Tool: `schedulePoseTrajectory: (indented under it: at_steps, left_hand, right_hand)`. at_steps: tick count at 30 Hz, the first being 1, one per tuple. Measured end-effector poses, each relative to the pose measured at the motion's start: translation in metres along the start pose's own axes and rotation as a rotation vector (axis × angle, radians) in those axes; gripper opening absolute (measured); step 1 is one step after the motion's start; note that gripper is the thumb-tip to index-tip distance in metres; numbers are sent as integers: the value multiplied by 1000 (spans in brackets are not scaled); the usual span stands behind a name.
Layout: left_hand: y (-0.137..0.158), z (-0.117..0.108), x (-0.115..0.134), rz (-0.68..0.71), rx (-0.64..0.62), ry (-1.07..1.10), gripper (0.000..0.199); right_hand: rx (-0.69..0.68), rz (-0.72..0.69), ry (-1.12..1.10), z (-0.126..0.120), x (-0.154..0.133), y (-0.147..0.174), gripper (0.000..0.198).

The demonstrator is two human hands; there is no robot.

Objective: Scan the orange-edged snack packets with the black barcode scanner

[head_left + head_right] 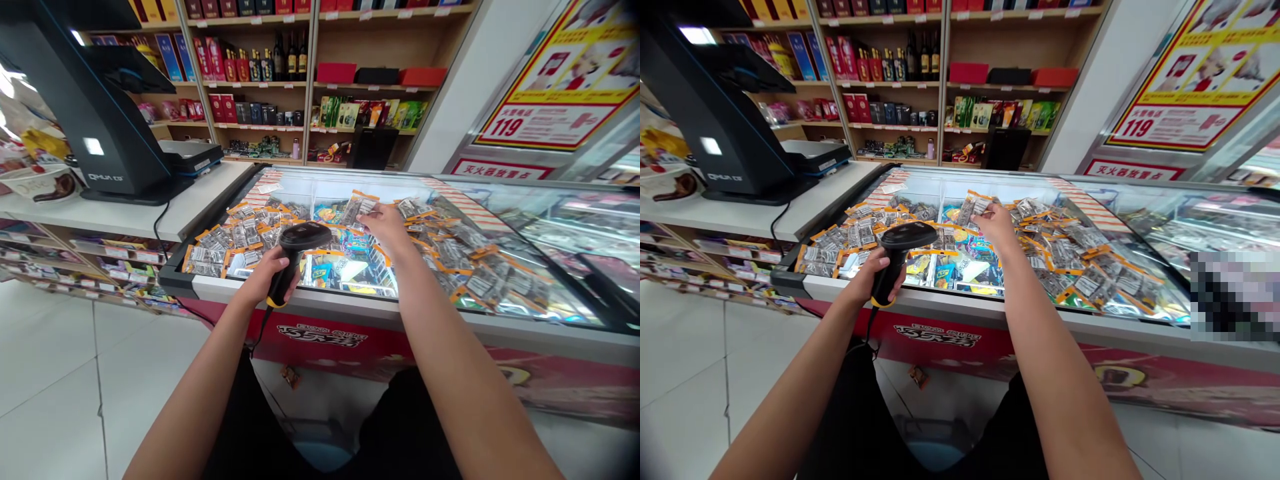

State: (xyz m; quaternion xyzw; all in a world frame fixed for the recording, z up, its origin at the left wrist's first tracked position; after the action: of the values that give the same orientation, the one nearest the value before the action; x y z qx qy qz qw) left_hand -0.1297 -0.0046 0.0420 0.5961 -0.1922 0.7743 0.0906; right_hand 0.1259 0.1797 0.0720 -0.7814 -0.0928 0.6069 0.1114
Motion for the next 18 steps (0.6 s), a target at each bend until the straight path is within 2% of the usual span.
schedulePoseTrajectory:
  at_steps: [3,5,10,18]
  left_hand:
    - [1,0,-1,-6,6,4,53]
    - [1,0,-2,-13,6,2,52]
    - [1,0,-6,-36,-2,-19,52]
    - [1,0,-8,-63,-25,-42,50]
  right_hand:
    - [3,18,-158,13,-13,12,46]
    - [-68,0,-209,29,-26,21,54]
    - [-196,-11,-197,58,-40,39,64]
    - [-193,2,-232,61,-36,35,69]
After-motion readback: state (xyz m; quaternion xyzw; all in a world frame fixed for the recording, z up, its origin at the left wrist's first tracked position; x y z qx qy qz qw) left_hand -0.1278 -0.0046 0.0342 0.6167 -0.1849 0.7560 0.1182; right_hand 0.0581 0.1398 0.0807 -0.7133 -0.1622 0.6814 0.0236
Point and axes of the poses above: each hand's wrist, its own y-axis away from the middle knuckle, its own z-axis out of the palm, x = y × z, the point moved 9 cm from there along -y, towards the middle knuckle, and after that the axes turned 3 degrees about -z, right-handed, at the moved point
